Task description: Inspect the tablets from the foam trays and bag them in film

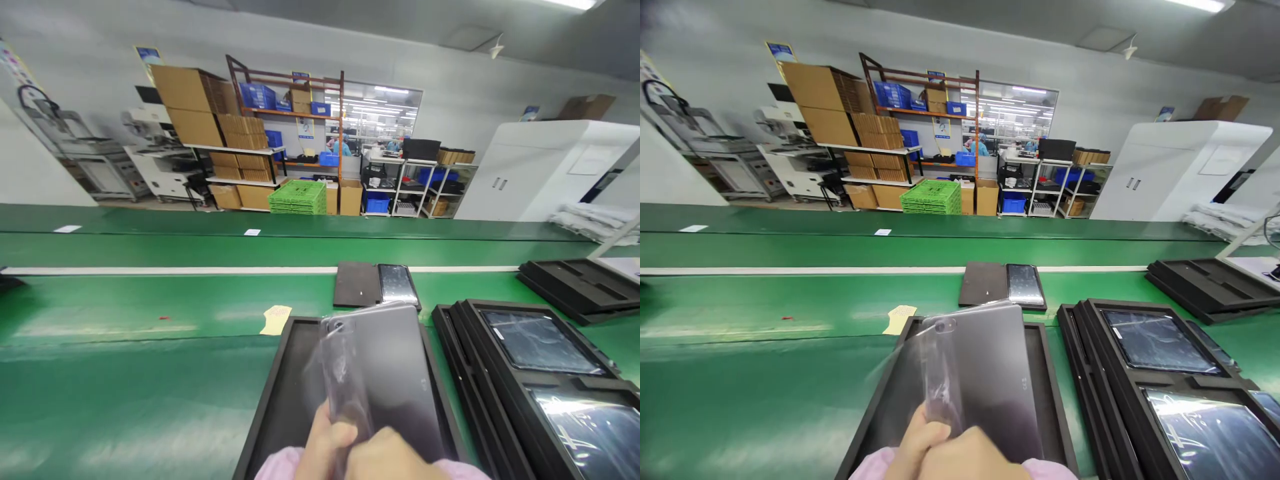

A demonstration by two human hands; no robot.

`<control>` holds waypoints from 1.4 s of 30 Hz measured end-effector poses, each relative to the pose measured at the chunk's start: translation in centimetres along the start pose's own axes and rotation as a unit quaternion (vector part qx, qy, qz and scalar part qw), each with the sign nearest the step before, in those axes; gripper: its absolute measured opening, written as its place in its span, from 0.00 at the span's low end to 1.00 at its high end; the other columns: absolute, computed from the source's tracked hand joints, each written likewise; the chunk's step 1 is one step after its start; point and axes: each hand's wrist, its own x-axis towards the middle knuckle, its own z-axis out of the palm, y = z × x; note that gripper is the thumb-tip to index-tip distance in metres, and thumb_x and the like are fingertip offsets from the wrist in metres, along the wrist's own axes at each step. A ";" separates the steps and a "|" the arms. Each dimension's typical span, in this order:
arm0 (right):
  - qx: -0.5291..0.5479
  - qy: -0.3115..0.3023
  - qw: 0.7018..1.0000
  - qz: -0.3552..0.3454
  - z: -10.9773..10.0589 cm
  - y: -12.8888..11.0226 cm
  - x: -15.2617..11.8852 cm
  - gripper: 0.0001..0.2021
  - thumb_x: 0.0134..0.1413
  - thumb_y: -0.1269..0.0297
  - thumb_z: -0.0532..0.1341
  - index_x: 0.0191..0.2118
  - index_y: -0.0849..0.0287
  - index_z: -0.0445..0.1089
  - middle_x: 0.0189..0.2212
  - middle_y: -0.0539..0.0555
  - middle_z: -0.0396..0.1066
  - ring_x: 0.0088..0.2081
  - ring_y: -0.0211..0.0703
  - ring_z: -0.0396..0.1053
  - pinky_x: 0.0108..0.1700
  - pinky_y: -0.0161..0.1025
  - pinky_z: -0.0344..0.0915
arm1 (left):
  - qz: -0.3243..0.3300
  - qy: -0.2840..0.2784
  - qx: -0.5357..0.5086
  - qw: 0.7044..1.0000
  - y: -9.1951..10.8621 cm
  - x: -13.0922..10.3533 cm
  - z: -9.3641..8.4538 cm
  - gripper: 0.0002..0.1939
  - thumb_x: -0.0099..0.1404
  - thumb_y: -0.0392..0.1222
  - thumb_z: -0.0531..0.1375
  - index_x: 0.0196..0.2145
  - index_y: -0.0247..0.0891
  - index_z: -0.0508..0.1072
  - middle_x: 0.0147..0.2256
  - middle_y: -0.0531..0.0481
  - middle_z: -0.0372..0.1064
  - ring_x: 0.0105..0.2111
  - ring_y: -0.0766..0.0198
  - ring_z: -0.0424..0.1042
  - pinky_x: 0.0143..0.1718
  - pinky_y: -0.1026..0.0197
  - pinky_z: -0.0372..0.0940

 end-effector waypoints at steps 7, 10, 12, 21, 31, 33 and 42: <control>-0.014 0.193 0.955 0.225 -5.7 6.0 0.0 0.19 0.46 0.58 0.61 0.44 0.58 0.60 0.30 0.49 0.66 0.23 0.38 0.63 0.29 0.37 0.64 | -0.006 0.064 -0.028 0.998 1.3 -0.5 0.2 0.22 0.38 0.37 0.67 0.35 0.35 0.72 0.28 0.47 0.74 0.29 0.55 0.73 0.32 0.56 0.65; 0.115 0.079 0.968 0.209 -4.8 7.2 -0.8 0.18 0.53 0.58 0.58 0.48 0.59 0.62 0.39 0.55 0.69 0.38 0.45 0.68 0.43 0.42 0.65 | -0.025 0.084 -0.028 0.996 1.7 -0.7 0.3 0.26 0.42 0.42 0.69 0.41 0.35 0.72 0.31 0.43 0.75 0.32 0.51 0.74 0.34 0.54 0.66; 0.192 0.067 0.958 0.200 -4.2 7.3 -1.2 0.16 0.56 0.56 0.56 0.46 0.60 0.64 0.42 0.56 0.69 0.45 0.48 0.66 0.48 0.43 0.63 | -0.041 0.090 -0.019 0.995 2.3 -0.8 0.1 0.27 0.45 0.44 0.68 0.43 0.34 0.71 0.32 0.42 0.75 0.32 0.50 0.74 0.34 0.54 0.67; 0.094 0.167 0.938 0.288 -8.6 6.5 -2.1 0.24 0.56 0.61 0.52 0.57 0.62 0.50 0.42 0.62 0.70 0.41 0.52 0.70 0.45 0.50 0.64 | 0.020 0.252 0.037 0.967 6.7 0.1 -5.6 0.19 0.44 0.35 0.65 0.36 0.40 0.68 0.21 0.55 0.71 0.19 0.59 0.70 0.22 0.59 0.65; -0.218 0.008 0.915 0.340 2.9 11.7 3.3 0.23 0.51 0.74 0.54 0.55 0.72 0.58 0.59 0.76 0.47 0.40 0.61 0.71 0.40 0.53 0.65 | -0.015 0.256 -0.019 0.967 6.4 -0.7 -4.9 0.19 0.37 0.33 0.63 0.31 0.40 0.66 0.20 0.54 0.70 0.17 0.59 0.67 0.19 0.59 0.62; -0.163 -0.003 0.931 0.326 2.3 11.8 3.5 0.19 0.57 0.69 0.50 0.53 0.69 0.59 0.52 0.71 0.61 0.36 0.50 0.72 0.34 0.44 0.67 | -0.024 0.245 -0.028 0.969 6.3 -1.0 -4.6 0.19 0.35 0.32 0.62 0.29 0.40 0.66 0.19 0.54 0.69 0.17 0.59 0.67 0.20 0.58 0.63; -0.124 -0.084 0.978 0.148 -6.1 6.5 4.5 0.20 0.54 0.58 0.53 0.19 0.59 0.44 0.16 0.43 0.43 0.20 0.33 0.46 0.23 0.33 0.42 | -0.004 0.161 -0.024 0.987 4.7 -0.2 -2.2 0.13 0.34 0.30 0.56 0.24 0.38 0.68 0.19 0.54 0.66 0.19 0.61 0.64 0.20 0.60 0.61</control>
